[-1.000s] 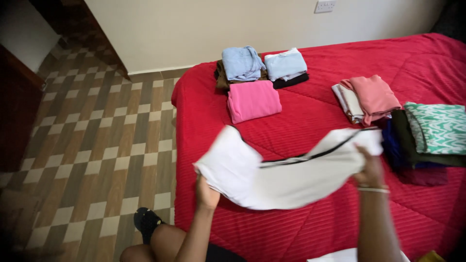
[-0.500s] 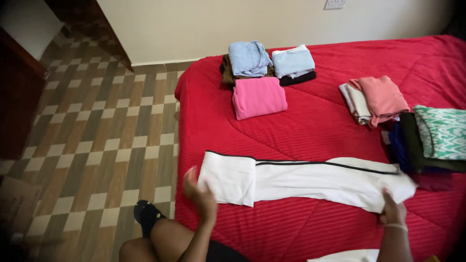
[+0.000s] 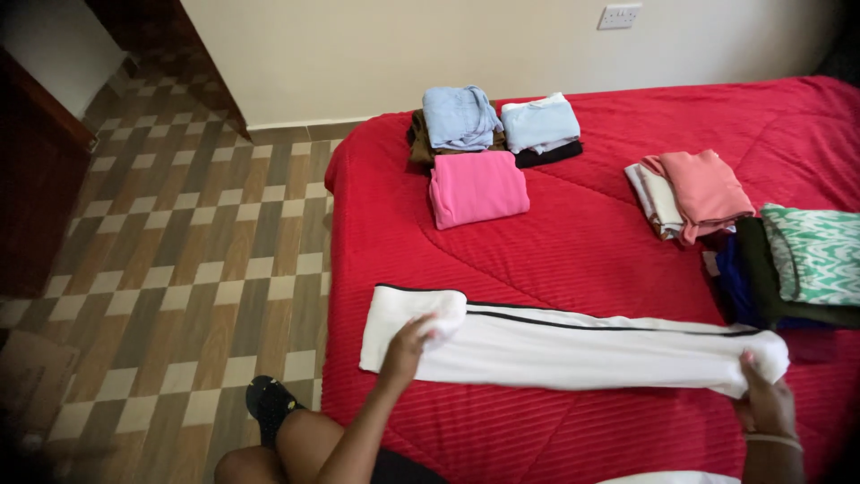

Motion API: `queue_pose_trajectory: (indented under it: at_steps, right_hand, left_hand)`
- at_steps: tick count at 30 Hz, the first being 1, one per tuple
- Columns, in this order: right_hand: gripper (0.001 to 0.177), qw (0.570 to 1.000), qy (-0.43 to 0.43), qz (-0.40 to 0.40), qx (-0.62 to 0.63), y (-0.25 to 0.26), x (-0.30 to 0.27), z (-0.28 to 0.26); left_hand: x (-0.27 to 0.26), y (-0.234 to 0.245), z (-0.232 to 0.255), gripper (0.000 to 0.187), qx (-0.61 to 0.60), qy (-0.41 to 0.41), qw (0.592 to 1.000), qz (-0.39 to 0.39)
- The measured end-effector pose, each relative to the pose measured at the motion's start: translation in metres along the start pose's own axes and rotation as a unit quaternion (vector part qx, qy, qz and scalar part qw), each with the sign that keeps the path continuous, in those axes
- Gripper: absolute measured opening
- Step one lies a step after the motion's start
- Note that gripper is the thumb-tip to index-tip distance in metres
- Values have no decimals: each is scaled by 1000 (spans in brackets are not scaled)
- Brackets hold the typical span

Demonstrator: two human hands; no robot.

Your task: Folding various items of clothing on a bed and organizing them into stacks.

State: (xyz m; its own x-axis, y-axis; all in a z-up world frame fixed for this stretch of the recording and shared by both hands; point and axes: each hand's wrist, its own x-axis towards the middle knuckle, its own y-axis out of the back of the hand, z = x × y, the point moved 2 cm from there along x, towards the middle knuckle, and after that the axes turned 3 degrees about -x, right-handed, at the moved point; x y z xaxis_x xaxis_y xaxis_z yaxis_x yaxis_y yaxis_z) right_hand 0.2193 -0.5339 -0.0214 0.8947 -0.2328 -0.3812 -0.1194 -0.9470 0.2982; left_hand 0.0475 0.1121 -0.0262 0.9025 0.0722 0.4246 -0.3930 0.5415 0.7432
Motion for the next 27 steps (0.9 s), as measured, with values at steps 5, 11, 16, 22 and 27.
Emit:
queue_pose_trajectory:
  at_steps: [5,11,16,22,27]
  right_hand:
    - [49,999,30,-36,19,4,-28,-37]
    - [45,994,61,-81,32,0,-46,-63]
    - [41,988,84,-127,32,-16,-46,-70]
    - [37,978,105,-177,43,-84,-48,-65]
    - [34,970,115,-205,65,-200,-78,-59]
  left_hand:
    - [5,36,-71,52,-528,243,752,310]
    - [1,102,-47,67,-768,230,484,351]
    - [-78,8,-87,69,-729,297,487,378]
    - [-72,53,-24,67,-133,369,826,404]
    - [-22,72,52,85,61,259,963,52]
